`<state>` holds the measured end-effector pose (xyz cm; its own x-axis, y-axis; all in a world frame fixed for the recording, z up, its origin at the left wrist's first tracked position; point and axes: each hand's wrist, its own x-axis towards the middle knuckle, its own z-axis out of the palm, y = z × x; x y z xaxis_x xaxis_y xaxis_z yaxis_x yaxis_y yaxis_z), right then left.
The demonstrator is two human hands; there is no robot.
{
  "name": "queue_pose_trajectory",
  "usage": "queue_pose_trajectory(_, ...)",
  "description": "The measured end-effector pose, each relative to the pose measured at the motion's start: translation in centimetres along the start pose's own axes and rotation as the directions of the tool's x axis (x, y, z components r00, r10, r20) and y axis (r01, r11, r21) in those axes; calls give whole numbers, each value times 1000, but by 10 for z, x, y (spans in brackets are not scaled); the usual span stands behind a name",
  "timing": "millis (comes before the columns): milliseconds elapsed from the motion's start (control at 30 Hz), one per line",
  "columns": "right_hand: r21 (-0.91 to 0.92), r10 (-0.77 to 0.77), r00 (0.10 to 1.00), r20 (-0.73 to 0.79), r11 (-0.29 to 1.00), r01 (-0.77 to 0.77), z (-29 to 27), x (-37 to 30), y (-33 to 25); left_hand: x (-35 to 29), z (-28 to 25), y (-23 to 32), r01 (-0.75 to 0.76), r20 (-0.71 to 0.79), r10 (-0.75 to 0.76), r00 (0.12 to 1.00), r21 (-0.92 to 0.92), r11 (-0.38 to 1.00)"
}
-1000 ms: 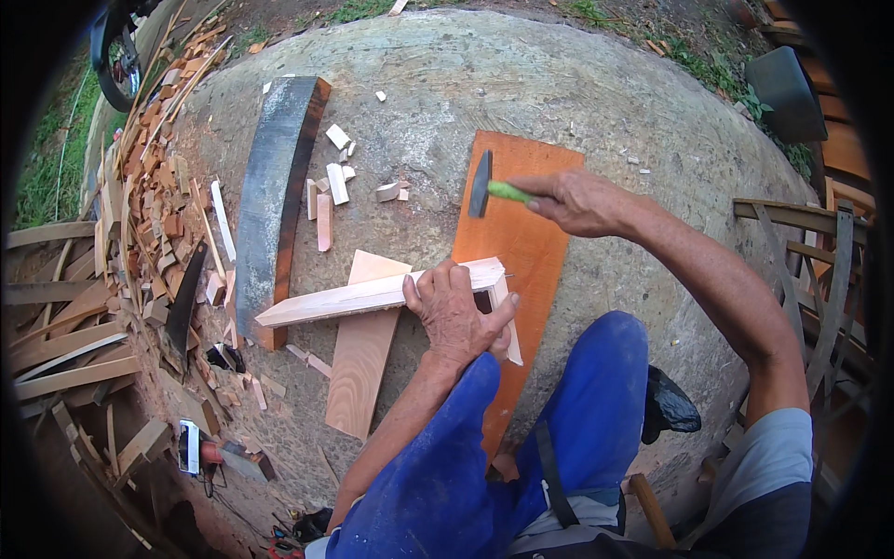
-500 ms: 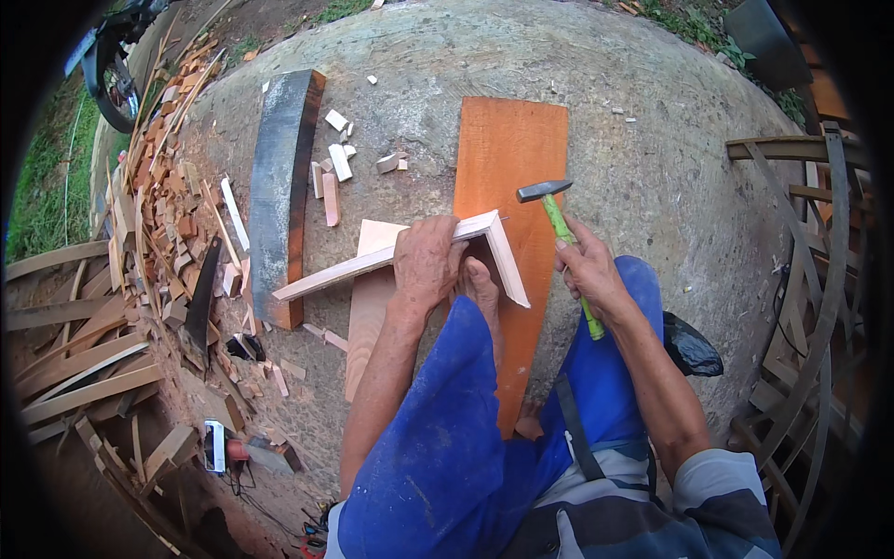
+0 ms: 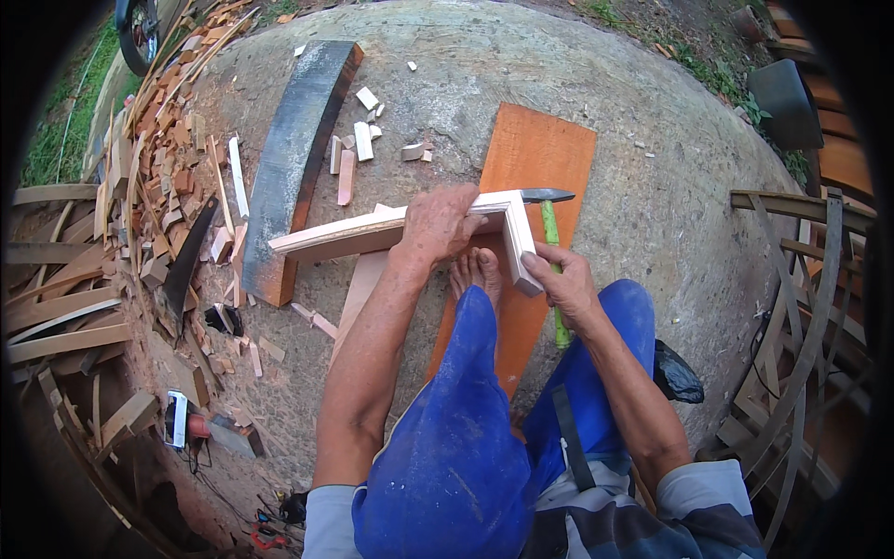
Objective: The person sits on the floor and assembles small wooden pieces into a frame-like structure. They use a hammer to drive nails into the joints, repeatedly adjusting the pieces to ensure alignment.
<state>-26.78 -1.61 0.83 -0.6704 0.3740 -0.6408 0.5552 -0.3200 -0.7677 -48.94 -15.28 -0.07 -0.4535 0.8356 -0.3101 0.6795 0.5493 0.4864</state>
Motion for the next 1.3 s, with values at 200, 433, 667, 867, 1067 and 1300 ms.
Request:
queue_pose_trajectory(200,-307,-99,992,-83,949,69,5,1,16,-3,-13,-17,-15,410,-14,912,67,998)
queue_pose_trajectory(433,-268,-241,970,-26,937,226,5,3,13,-27,-15,-17,-58,266,57,962,-4,998)
queue_pose_trajectory(667,-343,-429,901,-64,858,384,-8,26,-12,-38,14,3,-61,-329,190,925,366,929)
queue_pose_trajectory(867,-388,-523,851,-47,795,467,-8,19,2,-48,44,9,-43,-339,173,925,357,933)
queue_pose_trajectory(1067,-609,-629,774,78,585,536,-30,-1,-28,-52,29,5,-110,-139,130,982,139,984)
queue_pose_trajectory(1300,-837,-388,775,499,14,546,-77,-59,-84,-52,58,17,-146,-347,179,920,119,982)
